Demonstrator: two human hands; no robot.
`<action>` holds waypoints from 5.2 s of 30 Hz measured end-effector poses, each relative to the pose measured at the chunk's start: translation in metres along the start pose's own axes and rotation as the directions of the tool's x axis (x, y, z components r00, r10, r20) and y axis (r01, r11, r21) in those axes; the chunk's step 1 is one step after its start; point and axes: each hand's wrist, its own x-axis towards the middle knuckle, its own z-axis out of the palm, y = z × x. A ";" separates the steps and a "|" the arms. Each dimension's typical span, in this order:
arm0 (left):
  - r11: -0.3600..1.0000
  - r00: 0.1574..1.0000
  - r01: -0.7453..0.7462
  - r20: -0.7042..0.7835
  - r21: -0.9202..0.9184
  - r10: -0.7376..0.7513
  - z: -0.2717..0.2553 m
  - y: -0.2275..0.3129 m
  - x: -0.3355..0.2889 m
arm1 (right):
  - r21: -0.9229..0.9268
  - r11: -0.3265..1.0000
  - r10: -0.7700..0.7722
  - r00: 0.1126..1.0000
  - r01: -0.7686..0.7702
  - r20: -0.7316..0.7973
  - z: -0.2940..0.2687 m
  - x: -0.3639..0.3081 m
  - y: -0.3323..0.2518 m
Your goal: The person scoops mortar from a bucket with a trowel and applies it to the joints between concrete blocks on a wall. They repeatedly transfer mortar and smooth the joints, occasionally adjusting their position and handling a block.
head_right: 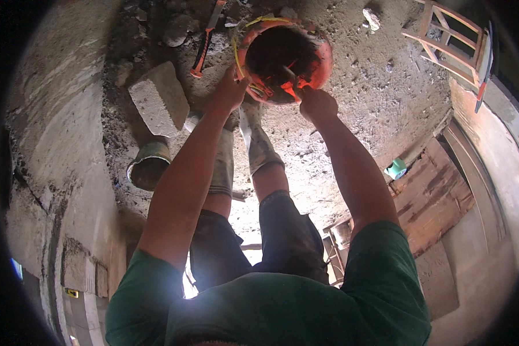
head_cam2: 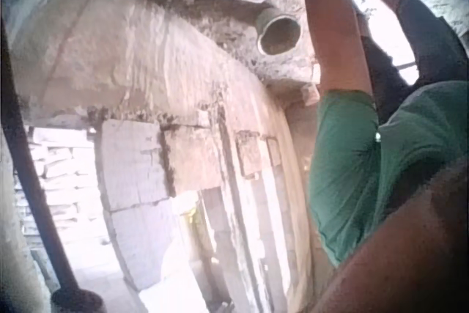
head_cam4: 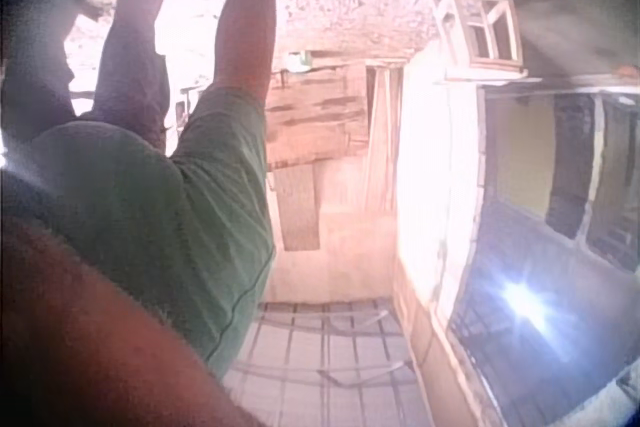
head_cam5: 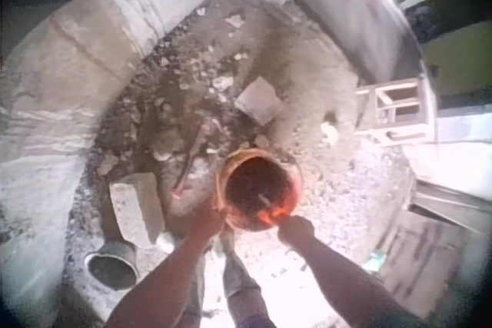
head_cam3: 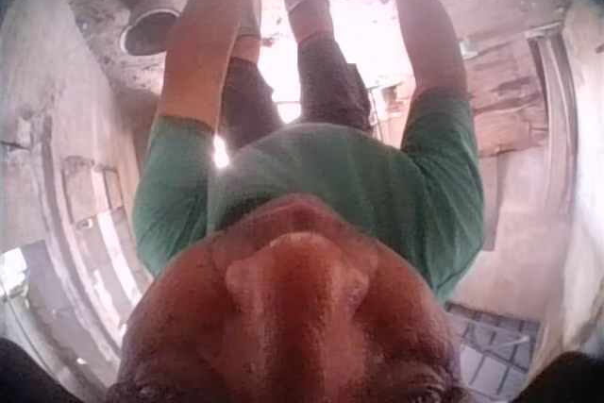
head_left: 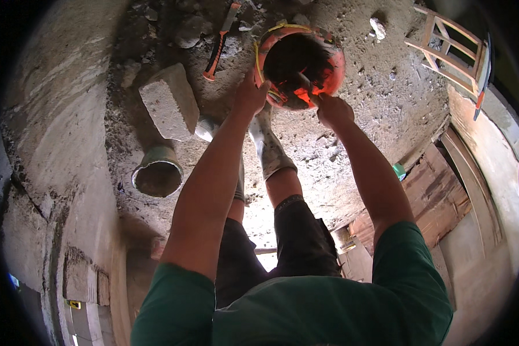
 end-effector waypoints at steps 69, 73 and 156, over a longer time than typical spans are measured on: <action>0.804 0.723 -0.506 -0.355 0.312 0.592 -0.357 0.332 -0.319 | 0.085 0.878 -0.323 0.713 0.472 -0.622 -0.300 -0.313 -0.119; 0.687 0.654 -0.644 -0.225 0.336 0.722 -0.360 0.339 -0.327 | 0.135 0.820 -0.427 0.752 0.556 -0.503 -0.305 -0.326 -0.146; 0.551 0.383 -0.223 -0.592 -0.804 -0.709 -0.190 0.153 -0.297 | -0.083 0.565 -0.712 0.434 0.821 -0.551 -0.488 -0.101 -0.280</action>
